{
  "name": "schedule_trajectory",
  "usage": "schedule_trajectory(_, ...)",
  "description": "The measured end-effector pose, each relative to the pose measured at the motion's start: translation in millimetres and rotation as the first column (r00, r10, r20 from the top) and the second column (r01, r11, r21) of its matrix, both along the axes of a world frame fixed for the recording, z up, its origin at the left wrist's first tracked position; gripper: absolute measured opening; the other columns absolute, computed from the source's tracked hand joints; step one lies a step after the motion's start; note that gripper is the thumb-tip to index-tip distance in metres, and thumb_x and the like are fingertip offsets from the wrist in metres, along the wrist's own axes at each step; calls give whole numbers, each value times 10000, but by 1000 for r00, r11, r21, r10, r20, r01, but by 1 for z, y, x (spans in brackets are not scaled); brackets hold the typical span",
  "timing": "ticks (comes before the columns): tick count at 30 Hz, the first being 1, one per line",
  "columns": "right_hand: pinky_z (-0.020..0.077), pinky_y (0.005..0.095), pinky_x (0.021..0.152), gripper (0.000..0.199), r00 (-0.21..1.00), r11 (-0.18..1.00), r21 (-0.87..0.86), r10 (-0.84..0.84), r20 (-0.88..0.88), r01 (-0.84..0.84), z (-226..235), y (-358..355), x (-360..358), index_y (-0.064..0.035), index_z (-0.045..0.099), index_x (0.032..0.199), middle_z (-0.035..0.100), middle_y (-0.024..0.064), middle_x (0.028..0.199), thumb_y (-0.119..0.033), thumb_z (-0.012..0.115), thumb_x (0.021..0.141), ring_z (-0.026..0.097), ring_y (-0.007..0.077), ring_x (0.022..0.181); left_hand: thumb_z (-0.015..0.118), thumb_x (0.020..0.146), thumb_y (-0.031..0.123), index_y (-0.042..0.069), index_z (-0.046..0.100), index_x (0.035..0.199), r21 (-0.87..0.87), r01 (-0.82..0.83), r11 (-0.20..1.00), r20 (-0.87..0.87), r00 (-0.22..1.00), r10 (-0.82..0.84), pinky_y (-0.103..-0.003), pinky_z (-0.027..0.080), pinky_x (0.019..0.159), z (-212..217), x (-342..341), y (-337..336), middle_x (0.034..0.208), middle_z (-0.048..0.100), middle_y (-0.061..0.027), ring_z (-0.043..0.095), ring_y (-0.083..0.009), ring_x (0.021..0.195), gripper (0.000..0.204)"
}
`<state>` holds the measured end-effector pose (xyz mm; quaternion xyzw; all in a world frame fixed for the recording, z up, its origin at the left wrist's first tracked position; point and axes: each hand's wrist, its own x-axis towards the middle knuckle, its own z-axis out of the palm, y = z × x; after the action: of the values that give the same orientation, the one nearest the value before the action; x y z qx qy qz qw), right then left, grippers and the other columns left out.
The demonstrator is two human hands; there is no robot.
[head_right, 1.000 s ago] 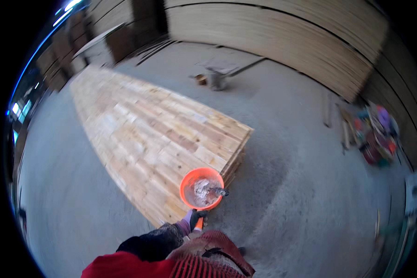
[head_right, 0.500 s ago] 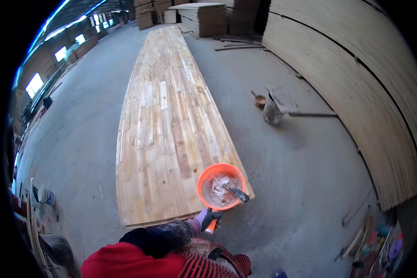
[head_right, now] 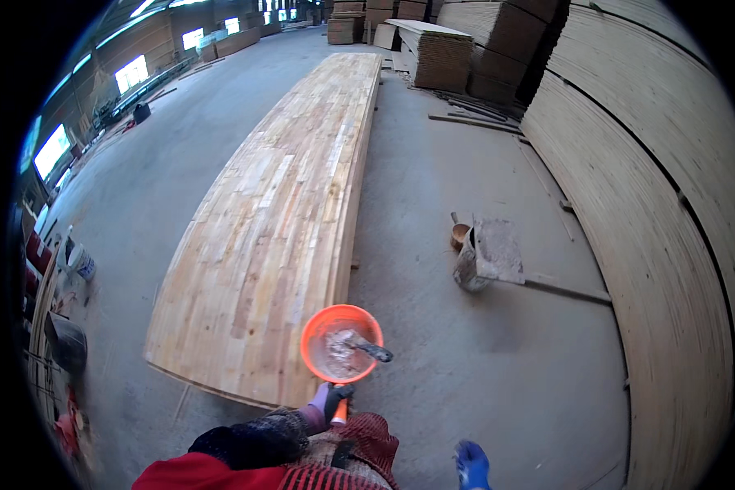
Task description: The person uses a putty knife to apply a white filler paste from an orange bucket into the gaps and knots of a large wooden panel. The person works systematically along the length of the panel, smoothing the filler into the wood grain.
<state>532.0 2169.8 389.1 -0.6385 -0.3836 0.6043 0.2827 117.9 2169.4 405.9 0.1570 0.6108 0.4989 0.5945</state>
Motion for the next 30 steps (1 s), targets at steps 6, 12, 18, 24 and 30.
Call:
schedule_trajectory(6,493,259,836,309,867,899,51,433,-245,-435,74,272,-94,-16,585,1225,654,61,1076,-140,600,943,602,130,944,654,862,238,-4,609,893,165,-253,953,129,964,233,-374,503,546,0,89,220,713,610,-98,612,-230,619,248)
schedule_trajectory(12,505,317,742,389,791,785,-189,515,-332,-590,83,414,-110,-55,597,1109,652,66,988,-406,579,940,629,159,874,677,869,367,-7,519,1179,144,-165,976,229,965,129,-411,530,753,-14,168,399,1045,621,-156,641,-268,933,511)
schedule_trajectory(18,474,292,603,331,784,821,-322,225,-579,-472,44,606,-48,-33,537,1090,637,119,869,-266,643,882,621,188,721,575,940,404,34,547,1215,418,14,908,72,996,-49,-294,480,796,-23,210,553,1054,623,-59,565,-125,933,462)
schedule_trajectory(24,535,291,650,387,855,664,-662,-63,-514,-349,-85,858,31,7,511,1133,600,139,896,-242,653,873,600,211,701,265,949,506,74,543,1251,-224,-600,768,321,698,639,-420,498,784,-129,202,509,1122,652,-146,628,-299,943,596)
schedule_trajectory(30,572,356,621,406,916,731,-673,-188,-354,-110,-177,982,68,-50,503,1157,624,135,941,-290,665,871,643,274,780,411,946,308,180,522,870,-266,-964,0,-404,112,908,-312,363,437,-92,271,329,709,574,-49,511,-196,524,186)
